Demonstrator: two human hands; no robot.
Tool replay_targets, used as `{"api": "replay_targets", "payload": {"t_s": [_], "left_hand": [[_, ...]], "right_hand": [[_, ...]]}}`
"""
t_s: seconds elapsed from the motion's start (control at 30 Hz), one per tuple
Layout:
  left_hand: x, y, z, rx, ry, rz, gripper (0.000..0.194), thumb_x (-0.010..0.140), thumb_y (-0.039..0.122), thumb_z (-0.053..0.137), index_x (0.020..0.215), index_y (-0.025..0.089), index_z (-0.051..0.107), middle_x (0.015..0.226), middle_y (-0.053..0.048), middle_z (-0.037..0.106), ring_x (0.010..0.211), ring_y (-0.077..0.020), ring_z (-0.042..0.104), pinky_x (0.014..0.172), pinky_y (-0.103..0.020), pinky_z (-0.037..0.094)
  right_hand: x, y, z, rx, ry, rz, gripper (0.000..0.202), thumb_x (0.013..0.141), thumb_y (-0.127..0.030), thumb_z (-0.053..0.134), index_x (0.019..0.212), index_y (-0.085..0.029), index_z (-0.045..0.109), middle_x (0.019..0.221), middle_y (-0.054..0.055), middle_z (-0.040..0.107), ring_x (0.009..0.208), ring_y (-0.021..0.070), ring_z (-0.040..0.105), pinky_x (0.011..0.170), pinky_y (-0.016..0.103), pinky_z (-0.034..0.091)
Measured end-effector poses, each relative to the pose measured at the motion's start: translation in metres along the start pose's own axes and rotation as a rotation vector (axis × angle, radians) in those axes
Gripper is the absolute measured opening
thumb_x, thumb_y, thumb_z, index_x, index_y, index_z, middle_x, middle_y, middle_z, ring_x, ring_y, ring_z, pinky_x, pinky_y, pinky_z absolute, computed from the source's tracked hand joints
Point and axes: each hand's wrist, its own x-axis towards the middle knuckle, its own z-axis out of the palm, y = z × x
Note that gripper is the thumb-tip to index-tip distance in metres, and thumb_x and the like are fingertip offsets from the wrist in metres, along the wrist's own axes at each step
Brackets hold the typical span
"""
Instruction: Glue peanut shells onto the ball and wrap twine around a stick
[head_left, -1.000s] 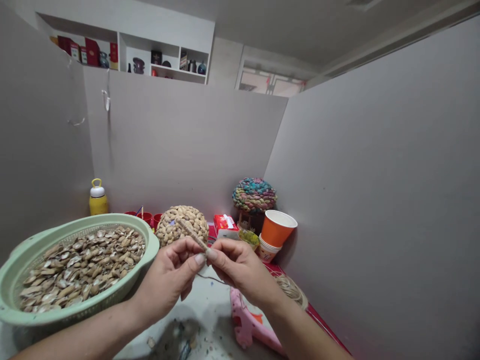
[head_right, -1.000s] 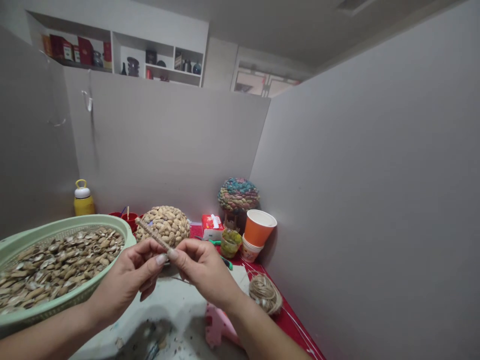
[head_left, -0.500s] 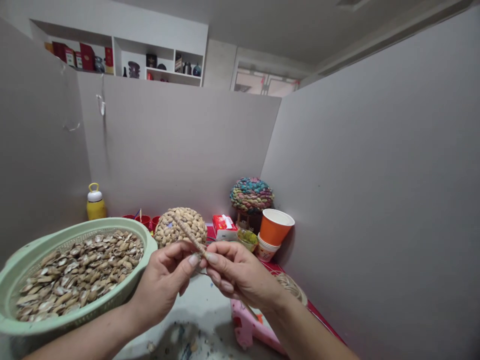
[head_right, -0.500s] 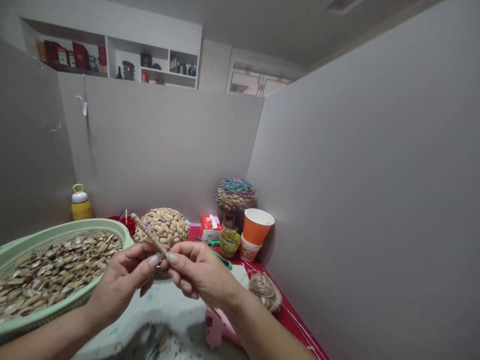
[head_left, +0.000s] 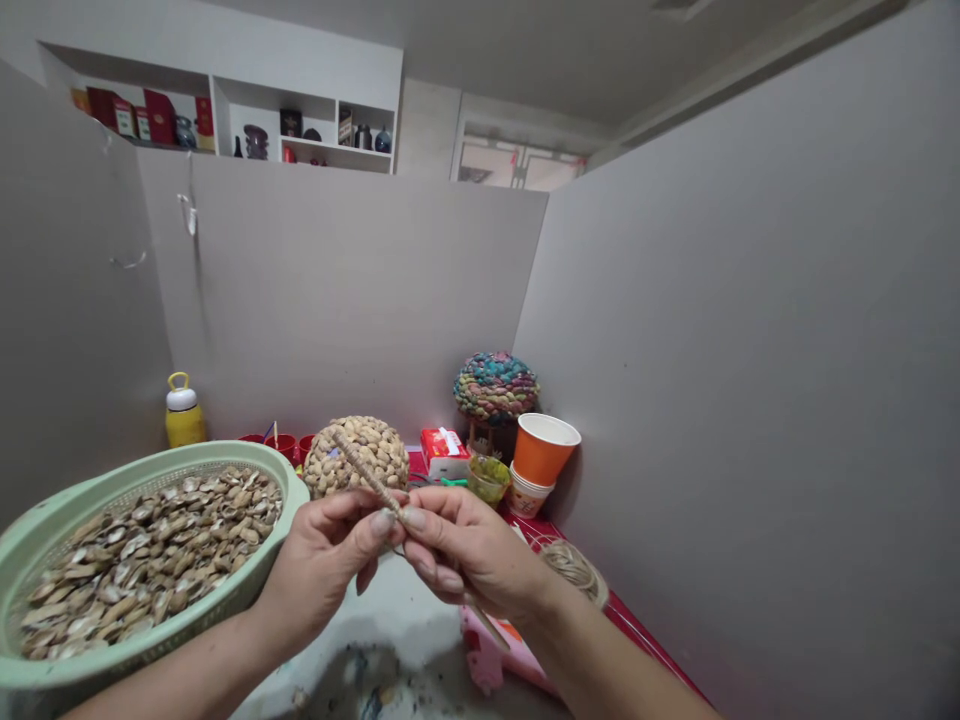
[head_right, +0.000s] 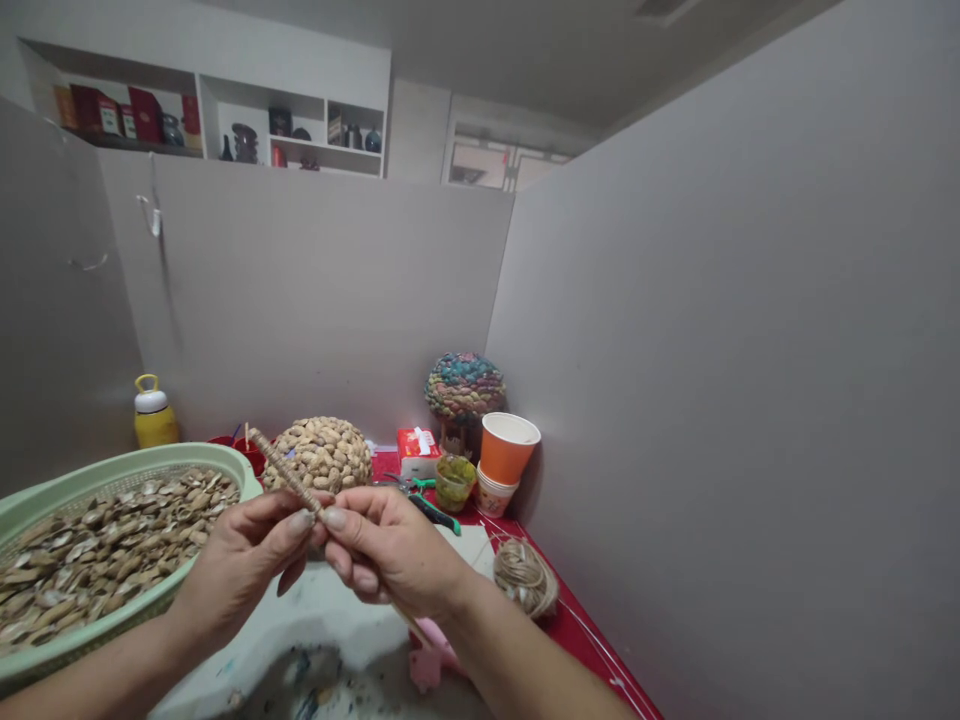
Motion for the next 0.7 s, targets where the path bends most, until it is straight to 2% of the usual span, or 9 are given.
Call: {"api": "replay_targets", "payload": {"t_s": [0.13, 0.23, 0.4, 0.5, 0.7], "left_hand": [[-0.002, 0.002, 0.001, 0.086, 0.051, 0.02, 0.03, 0.079, 0.04, 0.07, 0.067, 0.013, 0.068, 0.058, -0.001, 0.059, 0.044, -0.0058, 0.041, 0.04, -0.019, 0.03], [-0.004, 0.005, 0.0, 0.111, 0.118, 0.042, 0.029, 0.078, 0.04, 0.071, 0.066, 0.014, 0.067, 0.055, 0.0, 0.058, 0.043, -0.0058, 0.04, 0.04, -0.019, 0.03], [-0.004, 0.013, -0.001, 0.163, 0.231, 0.122, 0.019, 0.074, 0.036, 0.075, 0.074, 0.017, 0.073, 0.052, 0.003, 0.057, 0.044, -0.0073, 0.043, 0.041, -0.019, 0.035], [-0.003, 0.018, 0.0, 0.151, 0.219, 0.142, 0.019, 0.073, 0.036, 0.076, 0.073, 0.018, 0.073, 0.047, 0.004, 0.054, 0.042, -0.0072, 0.043, 0.039, -0.018, 0.035], [-0.004, 0.018, -0.003, 0.128, 0.15, 0.16, 0.017, 0.077, 0.036, 0.073, 0.081, 0.019, 0.076, 0.062, -0.001, 0.066, 0.045, -0.0082, 0.049, 0.042, -0.019, 0.042]], "right_hand": [[0.001, 0.003, 0.001, 0.006, -0.014, 0.029, 0.035, 0.08, -0.045, 0.071, 0.078, -0.012, 0.061, 0.048, -0.007, 0.053, 0.029, 0.0006, 0.028, 0.028, 0.012, 0.021], [0.0, 0.004, 0.003, -0.065, -0.021, 0.015, 0.038, 0.08, -0.05, 0.069, 0.079, -0.014, 0.06, 0.047, -0.007, 0.053, 0.029, 0.0017, 0.031, 0.027, 0.013, 0.023], [-0.002, 0.003, 0.011, -0.326, 0.159, -0.129, 0.035, 0.075, -0.044, 0.076, 0.074, -0.016, 0.055, 0.048, -0.008, 0.053, 0.032, 0.0022, 0.033, 0.03, 0.013, 0.023], [-0.003, 0.004, 0.015, -0.322, 0.169, -0.159, 0.036, 0.077, -0.044, 0.074, 0.068, -0.016, 0.054, 0.047, -0.008, 0.05, 0.034, 0.0021, 0.03, 0.032, 0.015, 0.02], [-0.004, 0.004, 0.015, -0.215, 0.061, -0.11, 0.038, 0.078, -0.049, 0.071, 0.071, -0.015, 0.057, 0.044, -0.008, 0.049, 0.033, 0.0017, 0.027, 0.032, 0.016, 0.018]]}}
